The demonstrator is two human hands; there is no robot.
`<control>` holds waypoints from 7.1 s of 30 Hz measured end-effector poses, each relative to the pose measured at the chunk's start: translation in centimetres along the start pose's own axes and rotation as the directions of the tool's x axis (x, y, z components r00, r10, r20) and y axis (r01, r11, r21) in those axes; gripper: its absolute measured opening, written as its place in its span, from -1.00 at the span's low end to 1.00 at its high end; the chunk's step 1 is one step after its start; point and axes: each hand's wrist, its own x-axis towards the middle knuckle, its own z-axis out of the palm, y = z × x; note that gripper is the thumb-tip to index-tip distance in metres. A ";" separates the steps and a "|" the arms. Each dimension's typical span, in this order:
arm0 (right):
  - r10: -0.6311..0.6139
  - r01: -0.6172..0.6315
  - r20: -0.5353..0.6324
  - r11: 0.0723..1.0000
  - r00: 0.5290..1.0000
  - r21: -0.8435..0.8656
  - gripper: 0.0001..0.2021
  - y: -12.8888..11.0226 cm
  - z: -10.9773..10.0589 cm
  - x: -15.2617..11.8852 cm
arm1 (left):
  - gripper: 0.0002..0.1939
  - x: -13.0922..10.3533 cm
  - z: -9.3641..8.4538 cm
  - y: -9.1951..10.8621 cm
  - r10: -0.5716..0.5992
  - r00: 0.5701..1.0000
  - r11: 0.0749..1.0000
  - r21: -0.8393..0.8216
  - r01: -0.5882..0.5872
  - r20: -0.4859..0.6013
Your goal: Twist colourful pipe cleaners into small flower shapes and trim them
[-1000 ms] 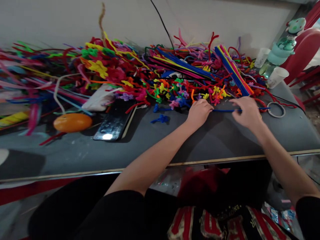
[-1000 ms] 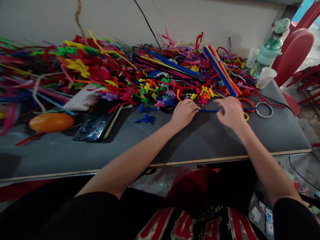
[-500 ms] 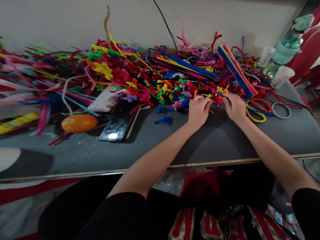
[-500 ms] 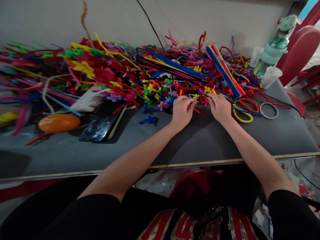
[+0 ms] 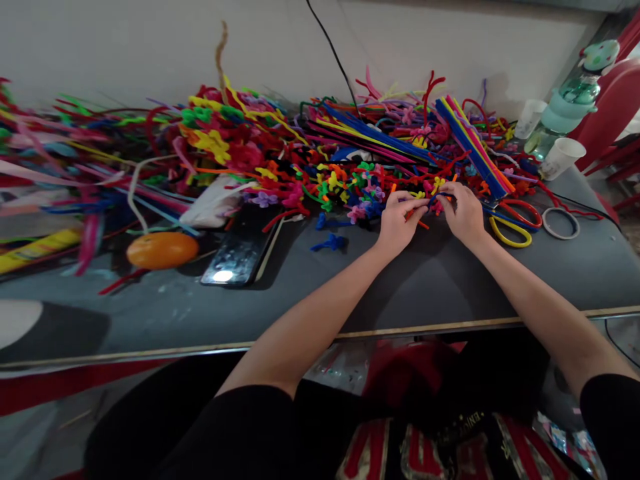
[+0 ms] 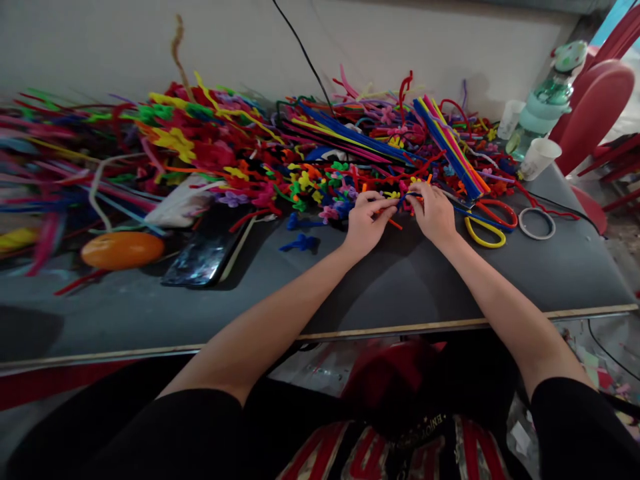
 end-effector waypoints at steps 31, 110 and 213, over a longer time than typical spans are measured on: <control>0.345 -0.342 0.088 0.800 0.934 0.493 -0.83 -0.3 1.2 -0.5 | -0.86 -0.1 -0.3 0.6 0.004 1.000 0.999 -0.038 -0.003 0.011; 0.068 -0.084 0.329 0.996 0.942 0.037 -0.78 -2.4 -1.2 -1.1 | -0.63 0.4 -1.9 1.1 -0.059 0.920 0.998 0.033 0.050 0.388; -0.069 -0.647 0.821 0.579 0.566 0.495 -0.68 0.6 -3.1 1.0 | -0.81 0.8 -3.2 1.5 0.742 0.629 0.596 0.201 -0.778 0.234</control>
